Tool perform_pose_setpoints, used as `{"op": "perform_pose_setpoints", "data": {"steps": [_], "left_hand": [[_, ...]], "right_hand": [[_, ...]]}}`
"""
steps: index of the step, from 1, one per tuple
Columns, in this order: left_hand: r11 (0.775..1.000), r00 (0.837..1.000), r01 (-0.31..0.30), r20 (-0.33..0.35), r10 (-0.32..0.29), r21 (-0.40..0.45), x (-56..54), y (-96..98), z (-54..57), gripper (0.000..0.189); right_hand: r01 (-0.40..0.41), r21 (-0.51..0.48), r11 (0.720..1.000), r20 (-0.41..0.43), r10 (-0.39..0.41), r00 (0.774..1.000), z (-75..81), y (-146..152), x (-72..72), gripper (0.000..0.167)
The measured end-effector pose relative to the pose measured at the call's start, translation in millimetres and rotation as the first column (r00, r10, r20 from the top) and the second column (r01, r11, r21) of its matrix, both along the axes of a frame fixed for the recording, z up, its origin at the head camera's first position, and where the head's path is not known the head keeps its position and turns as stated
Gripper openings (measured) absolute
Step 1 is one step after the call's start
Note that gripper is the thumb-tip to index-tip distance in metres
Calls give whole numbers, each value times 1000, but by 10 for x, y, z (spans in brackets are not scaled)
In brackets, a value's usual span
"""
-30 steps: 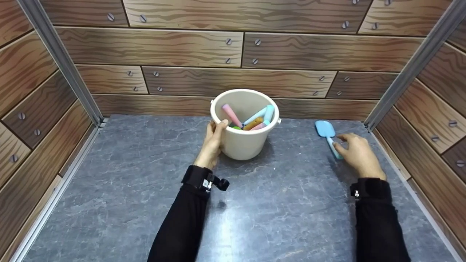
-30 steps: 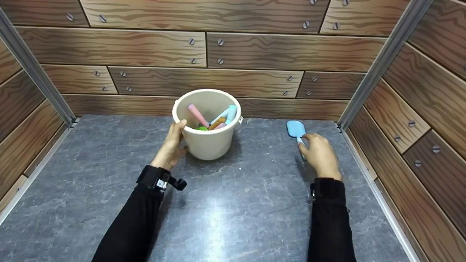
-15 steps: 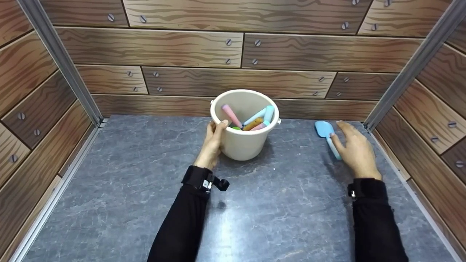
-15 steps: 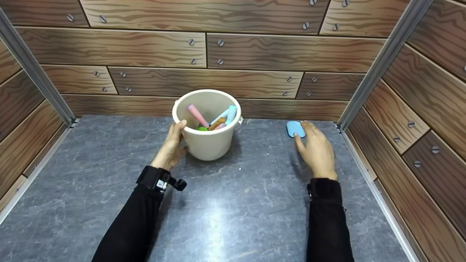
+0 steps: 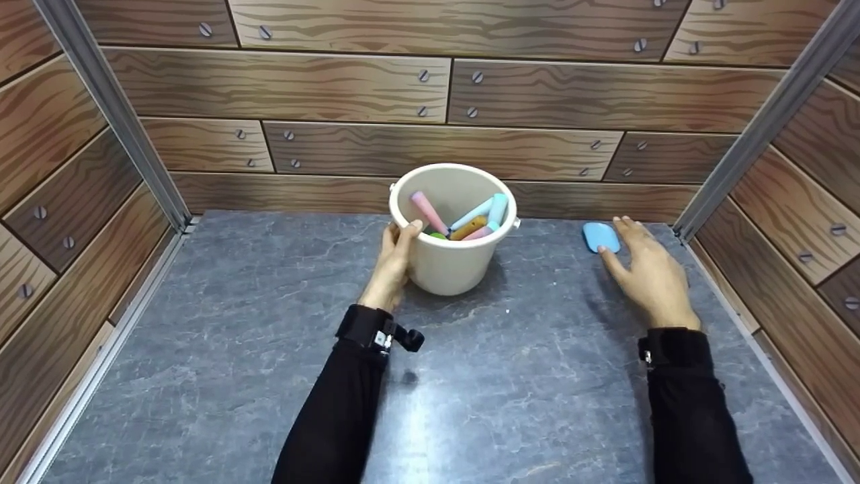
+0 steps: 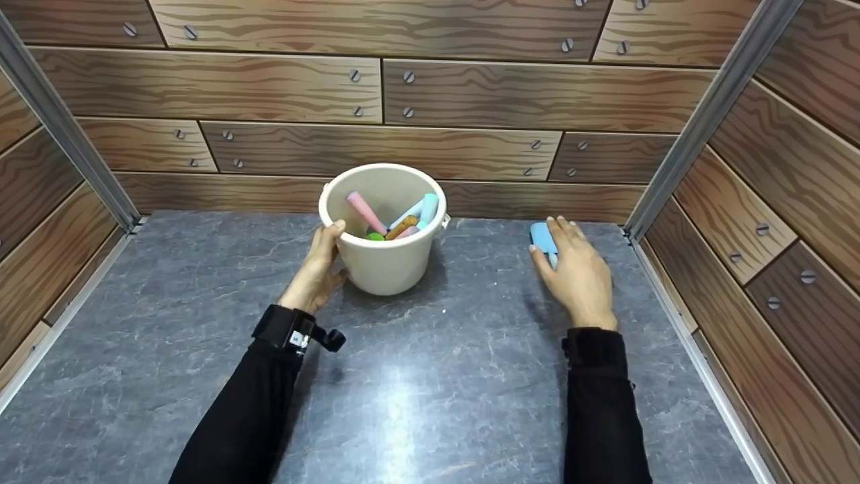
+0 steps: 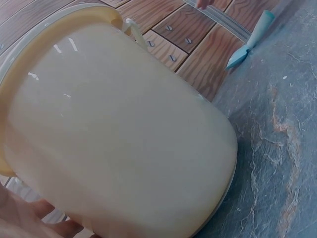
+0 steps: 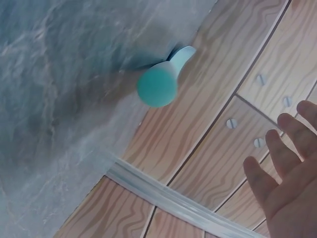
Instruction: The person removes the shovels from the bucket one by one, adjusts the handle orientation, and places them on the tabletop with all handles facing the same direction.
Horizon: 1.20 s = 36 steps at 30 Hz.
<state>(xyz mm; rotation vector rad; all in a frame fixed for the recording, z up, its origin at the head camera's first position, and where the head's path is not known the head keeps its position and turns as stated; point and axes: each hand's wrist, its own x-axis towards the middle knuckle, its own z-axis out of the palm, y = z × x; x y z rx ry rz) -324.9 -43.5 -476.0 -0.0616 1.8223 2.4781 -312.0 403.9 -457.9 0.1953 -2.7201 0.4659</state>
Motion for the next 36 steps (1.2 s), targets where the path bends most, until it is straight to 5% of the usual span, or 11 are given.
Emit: {"op": "perform_pose_setpoints", "data": {"steps": [14, 36], "left_hand": [[1000, 1000, -6, -2, 6, 16, -8, 4, 5, 94], [1000, 1000, 11, -10, -11, 9, 2, -8, -13, 99]], "right_hand": [[-77, 35, 996, 40, 75, 996, 138, -395, 36, 76], [-244, 171, 955, 119, 226, 967, 702, -980, -122, 75]]}}
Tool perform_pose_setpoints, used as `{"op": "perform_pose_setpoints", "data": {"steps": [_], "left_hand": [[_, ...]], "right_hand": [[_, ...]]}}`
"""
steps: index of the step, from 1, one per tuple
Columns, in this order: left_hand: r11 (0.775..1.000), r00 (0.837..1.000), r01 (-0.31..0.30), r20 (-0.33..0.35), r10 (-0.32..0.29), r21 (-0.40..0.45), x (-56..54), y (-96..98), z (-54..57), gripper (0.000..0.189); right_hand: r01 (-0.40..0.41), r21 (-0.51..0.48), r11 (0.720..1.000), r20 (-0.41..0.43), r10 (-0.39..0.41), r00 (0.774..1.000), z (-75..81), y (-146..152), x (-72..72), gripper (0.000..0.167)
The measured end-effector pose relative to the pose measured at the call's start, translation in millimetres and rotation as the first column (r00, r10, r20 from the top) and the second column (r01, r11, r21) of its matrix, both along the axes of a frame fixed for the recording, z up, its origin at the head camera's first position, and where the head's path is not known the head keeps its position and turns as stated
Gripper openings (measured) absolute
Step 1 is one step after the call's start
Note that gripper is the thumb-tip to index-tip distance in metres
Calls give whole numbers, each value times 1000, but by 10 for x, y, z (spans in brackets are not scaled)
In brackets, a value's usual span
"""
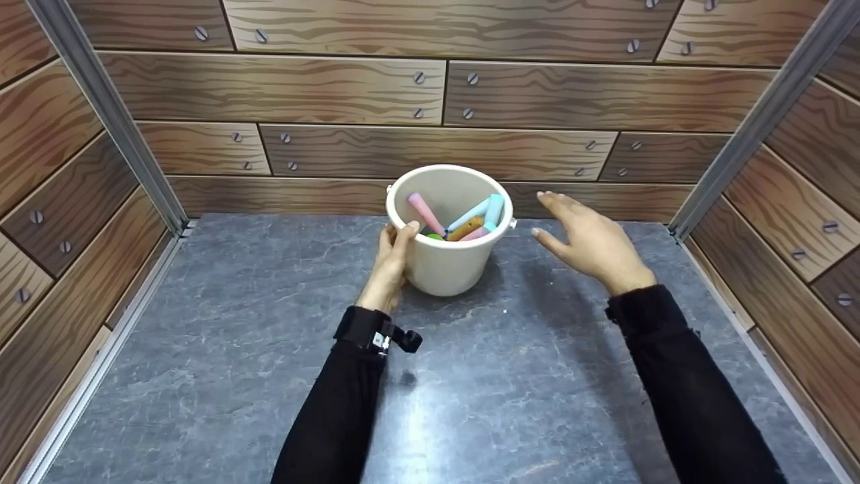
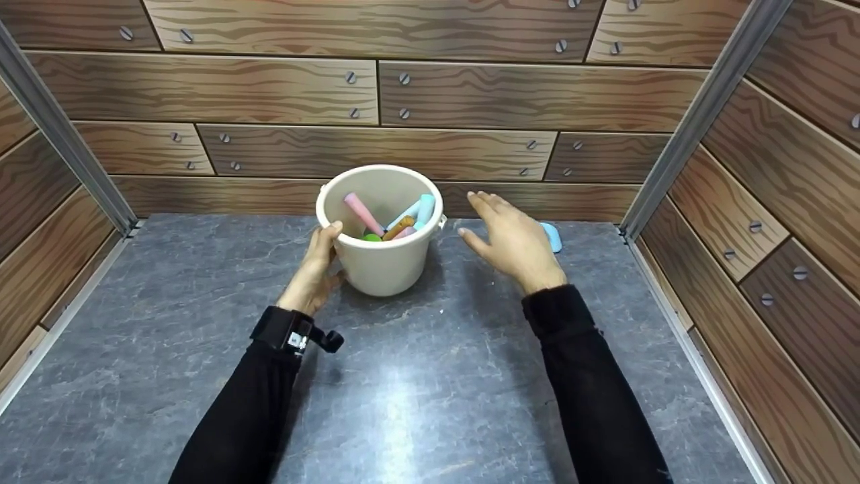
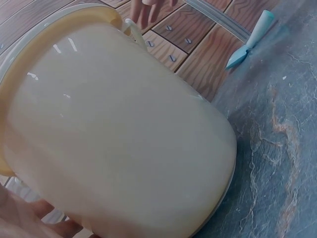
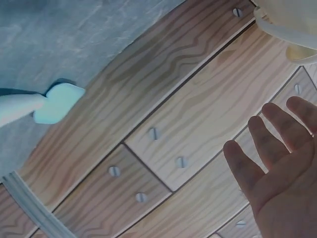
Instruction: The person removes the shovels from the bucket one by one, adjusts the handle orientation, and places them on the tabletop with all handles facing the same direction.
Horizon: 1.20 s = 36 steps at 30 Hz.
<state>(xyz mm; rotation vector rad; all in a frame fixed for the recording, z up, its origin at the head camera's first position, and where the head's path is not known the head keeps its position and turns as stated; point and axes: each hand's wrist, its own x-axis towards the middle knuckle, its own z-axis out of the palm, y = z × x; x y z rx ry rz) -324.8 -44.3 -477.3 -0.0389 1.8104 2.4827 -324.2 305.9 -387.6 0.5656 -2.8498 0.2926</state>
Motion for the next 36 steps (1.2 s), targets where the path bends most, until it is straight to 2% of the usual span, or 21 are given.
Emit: {"op": "perform_pose_setpoints", "data": {"steps": [19, 26, 31, 36], "left_hand": [[1000, 1000, -3, 22, 3, -7, -15, 7, 1, 102], [1000, 1000, -8, 19, 9, -17, -8, 9, 11, 103], [1000, 1000, -5, 19, 6, -20, -9, 4, 14, 104], [1000, 1000, -3, 16, 3, -17, 0, -4, 15, 104]], "right_hand": [[-78, 89, 993, 61, 73, 995, 362, -433, -133, 74], [-112, 93, 989, 101, 102, 990, 413, -574, -166, 74], [-137, 102, 985, 83, 129, 988, 431, -633, -189, 70], [-196, 138, 971, 61, 190, 980, 438, -722, -222, 63]]}}
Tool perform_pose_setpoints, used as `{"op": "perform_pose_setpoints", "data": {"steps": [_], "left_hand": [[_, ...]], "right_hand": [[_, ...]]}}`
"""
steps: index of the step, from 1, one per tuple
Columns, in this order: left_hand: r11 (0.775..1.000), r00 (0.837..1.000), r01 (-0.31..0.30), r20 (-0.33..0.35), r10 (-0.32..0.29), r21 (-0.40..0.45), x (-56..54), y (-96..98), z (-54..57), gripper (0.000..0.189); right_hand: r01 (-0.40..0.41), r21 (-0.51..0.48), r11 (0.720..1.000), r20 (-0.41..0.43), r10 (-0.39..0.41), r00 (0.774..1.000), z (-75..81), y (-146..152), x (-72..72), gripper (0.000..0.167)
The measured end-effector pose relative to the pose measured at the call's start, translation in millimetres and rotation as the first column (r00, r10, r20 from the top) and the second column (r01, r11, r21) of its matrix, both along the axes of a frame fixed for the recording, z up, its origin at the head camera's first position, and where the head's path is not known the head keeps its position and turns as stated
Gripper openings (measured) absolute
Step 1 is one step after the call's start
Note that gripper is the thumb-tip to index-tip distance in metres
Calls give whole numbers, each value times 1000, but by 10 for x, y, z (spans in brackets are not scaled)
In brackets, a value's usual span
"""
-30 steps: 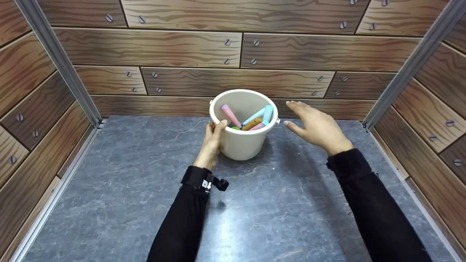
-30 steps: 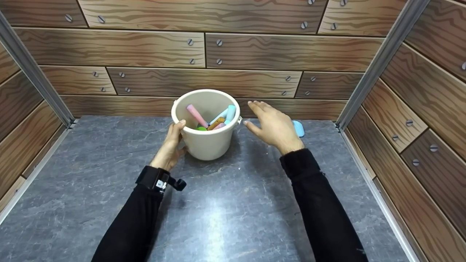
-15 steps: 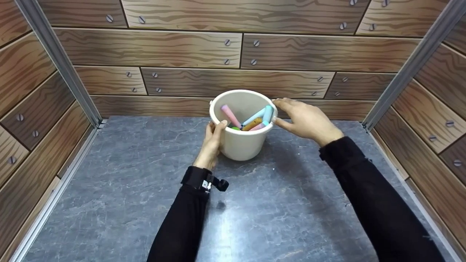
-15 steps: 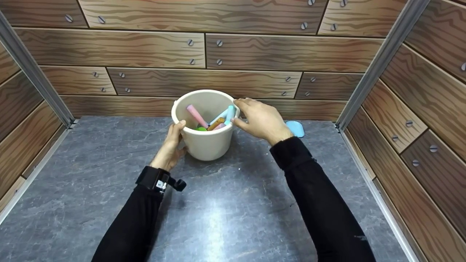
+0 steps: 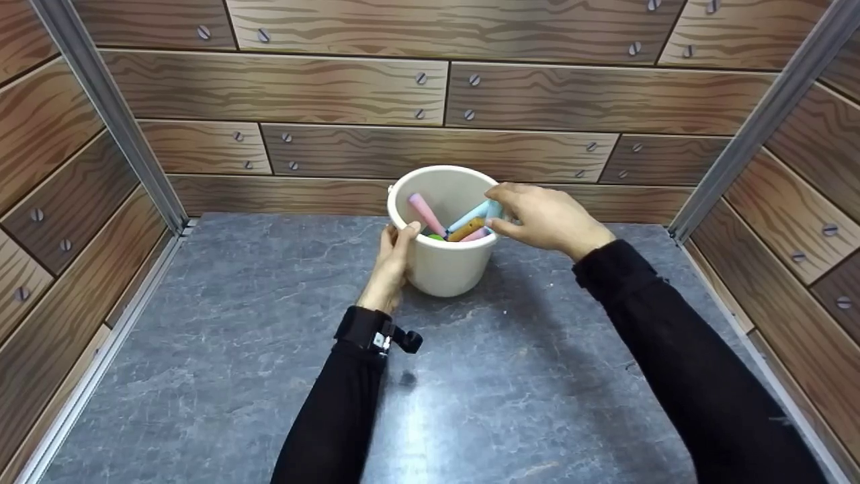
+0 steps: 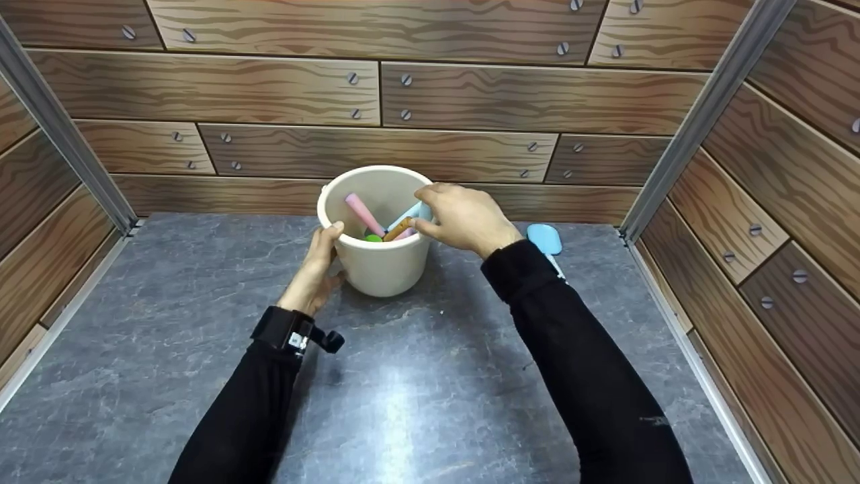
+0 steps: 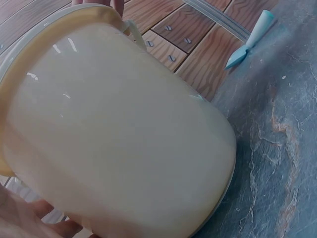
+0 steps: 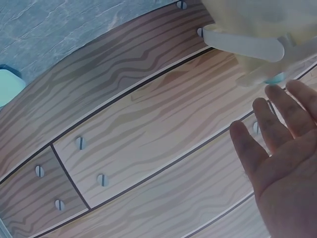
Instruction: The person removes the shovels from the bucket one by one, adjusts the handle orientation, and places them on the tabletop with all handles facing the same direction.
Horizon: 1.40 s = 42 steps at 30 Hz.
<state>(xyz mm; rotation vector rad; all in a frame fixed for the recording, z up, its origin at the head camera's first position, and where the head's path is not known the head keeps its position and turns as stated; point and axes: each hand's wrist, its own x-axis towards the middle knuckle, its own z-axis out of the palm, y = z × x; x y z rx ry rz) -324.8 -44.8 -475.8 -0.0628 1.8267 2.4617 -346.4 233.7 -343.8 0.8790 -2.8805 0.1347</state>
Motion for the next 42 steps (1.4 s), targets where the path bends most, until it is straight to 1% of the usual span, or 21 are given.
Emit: {"op": "perform_pose_setpoints", "data": {"steps": [5, 8, 11, 14, 18, 21, 24, 26, 28, 31, 35, 37, 42], "left_hand": [[1000, 1000, 0, 1, 0, -1, -1, -1, -2, 104], [1000, 1000, -3, -7, 3, -12, 0, 1, -5, 101], [1000, 1000, -7, -20, 6, -19, -1, 6, -11, 98], [1000, 1000, -10, -26, 10, -3, 0, 13, -9, 97], [1000, 1000, -15, -23, 15, 11, -2, 17, -6, 100], [1000, 1000, -15, -25, 16, 20, -12, 20, -13, 100], [999, 999, -14, -33, 15, 30, -16, 27, -16, 98], [999, 999, -16, -37, 17, 30, -18, 32, -15, 98], [999, 999, -19, -38, 20, 33, -15, 34, -10, 97], [999, 999, -22, -27, 23, 29, -13, 34, -9, 99], [1000, 1000, -23, -16, 24, 16, -16, 32, -15, 101], [1000, 999, -25, -19, 25, 8, -20, 32, -22, 101], [1000, 999, -27, -25, 27, -7, -15, 37, -26, 102]], "right_hand": [[-59, 44, 997, -34, 60, 998, -11, -135, -38, 55], [-81, 60, 995, -39, 84, 996, -10, -225, -51, 50], [-105, 76, 992, -8, 106, 994, 7, -317, -54, 45], [-136, 89, 987, 28, 134, 991, 21, -399, -68, 37], [-179, 92, 980, 56, 174, 983, 23, -495, -106, 28], [-209, 87, 974, 94, 201, 975, 28, -566, -133, 27], [-234, 87, 968, 140, 221, 965, 36, -632, -160, 31], [-232, 102, 967, 160, 215, 964, 43, -668, -176, 34], [-213, 119, 970, 182, 190, 965, 54, -705, -190, 39], [-163, 151, 975, 221, 127, 967, 68, -750, -201, 44], [-94, 192, 977, 266, 40, 963, 77, -798, -210, 48], [-81, 207, 975, 280, 20, 960, 80, -820, -211, 48], [-93, 211, 973, 286, 30, 958, 85, -849, -198, 36]]}}
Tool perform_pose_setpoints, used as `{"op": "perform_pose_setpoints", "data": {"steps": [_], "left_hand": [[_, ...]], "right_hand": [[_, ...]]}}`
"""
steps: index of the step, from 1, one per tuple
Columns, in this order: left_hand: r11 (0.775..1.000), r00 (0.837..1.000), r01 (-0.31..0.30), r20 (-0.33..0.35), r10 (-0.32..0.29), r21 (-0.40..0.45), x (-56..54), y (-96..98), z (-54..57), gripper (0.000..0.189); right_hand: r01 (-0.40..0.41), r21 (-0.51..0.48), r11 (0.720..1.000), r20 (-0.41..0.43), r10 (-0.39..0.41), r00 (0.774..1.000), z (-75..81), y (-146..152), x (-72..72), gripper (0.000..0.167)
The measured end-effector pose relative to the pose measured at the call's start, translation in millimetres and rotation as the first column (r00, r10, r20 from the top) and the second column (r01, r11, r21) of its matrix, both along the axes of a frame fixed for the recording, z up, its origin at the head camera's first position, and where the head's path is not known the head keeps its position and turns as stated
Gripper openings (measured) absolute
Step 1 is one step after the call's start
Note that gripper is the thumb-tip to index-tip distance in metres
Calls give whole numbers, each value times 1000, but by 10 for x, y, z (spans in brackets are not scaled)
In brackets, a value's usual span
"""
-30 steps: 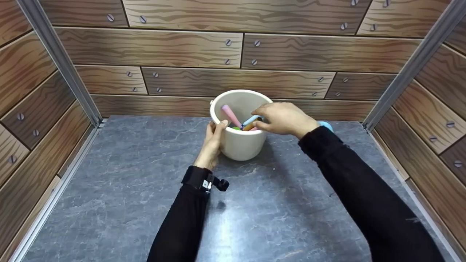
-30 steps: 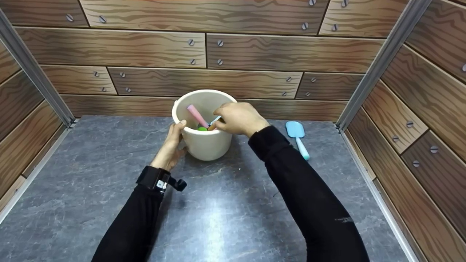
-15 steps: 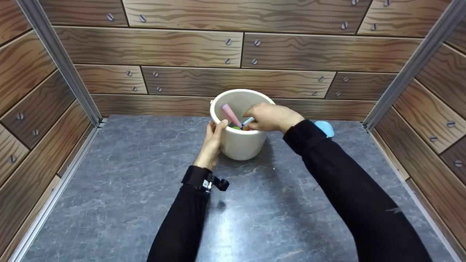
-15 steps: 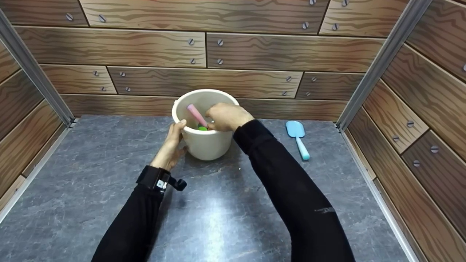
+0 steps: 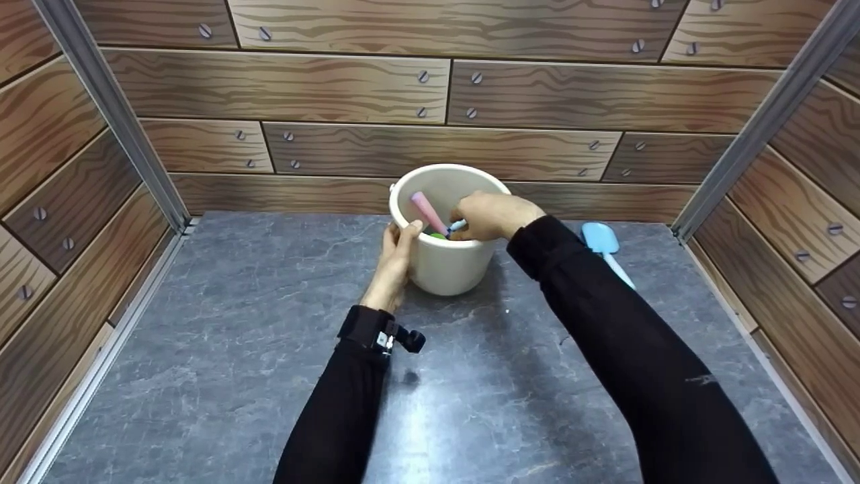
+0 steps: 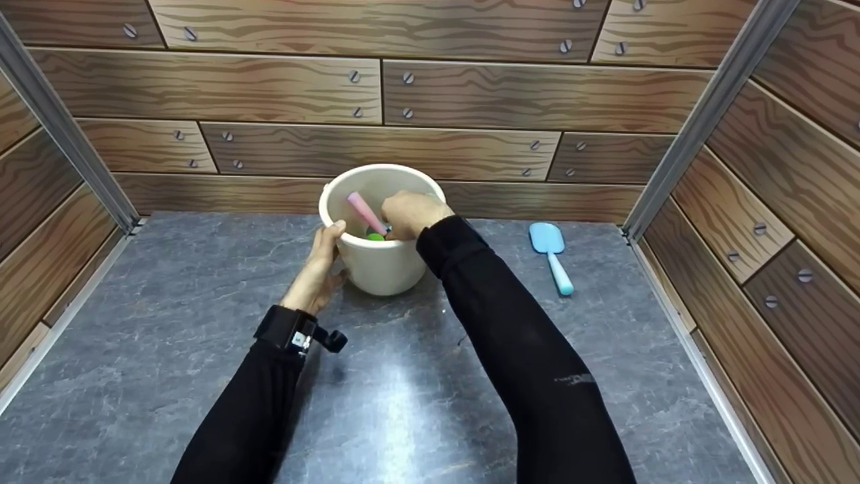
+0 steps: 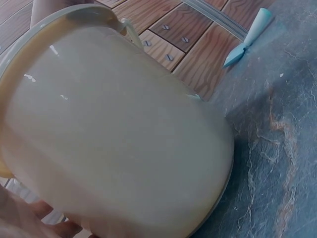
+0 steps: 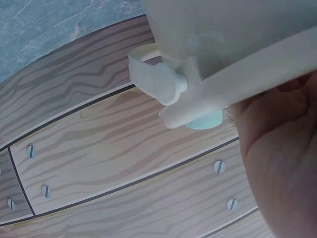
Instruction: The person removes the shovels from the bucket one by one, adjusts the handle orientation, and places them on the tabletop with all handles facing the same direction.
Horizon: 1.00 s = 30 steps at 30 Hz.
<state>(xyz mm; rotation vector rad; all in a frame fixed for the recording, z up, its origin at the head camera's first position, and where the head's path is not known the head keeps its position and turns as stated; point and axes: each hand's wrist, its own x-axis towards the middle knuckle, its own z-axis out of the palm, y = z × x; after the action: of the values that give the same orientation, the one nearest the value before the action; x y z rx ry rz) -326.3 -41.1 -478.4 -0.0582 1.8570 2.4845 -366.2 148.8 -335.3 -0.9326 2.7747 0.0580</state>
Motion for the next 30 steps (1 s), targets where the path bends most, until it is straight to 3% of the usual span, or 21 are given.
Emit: {"op": "perform_pose_setpoints", "data": {"steps": [11, 21, 30], "left_hand": [[1000, 1000, -10, -9, 10, -6, 4, 7, 13, 99], [1000, 1000, -11, -14, 12, 4, -7, 7, 2, 98], [1000, 1000, 0, -2, 0, 8, -1, 6, 14, 102]], "right_hand": [[20, -29, 999, -1, -20, 1000, -34, 21, -25, 25], [-67, -86, 994, -56, 63, 996, -52, -5, -1, 24], [-81, -147, 986, -69, 72, 995, -82, 5, -3, 25]]}}
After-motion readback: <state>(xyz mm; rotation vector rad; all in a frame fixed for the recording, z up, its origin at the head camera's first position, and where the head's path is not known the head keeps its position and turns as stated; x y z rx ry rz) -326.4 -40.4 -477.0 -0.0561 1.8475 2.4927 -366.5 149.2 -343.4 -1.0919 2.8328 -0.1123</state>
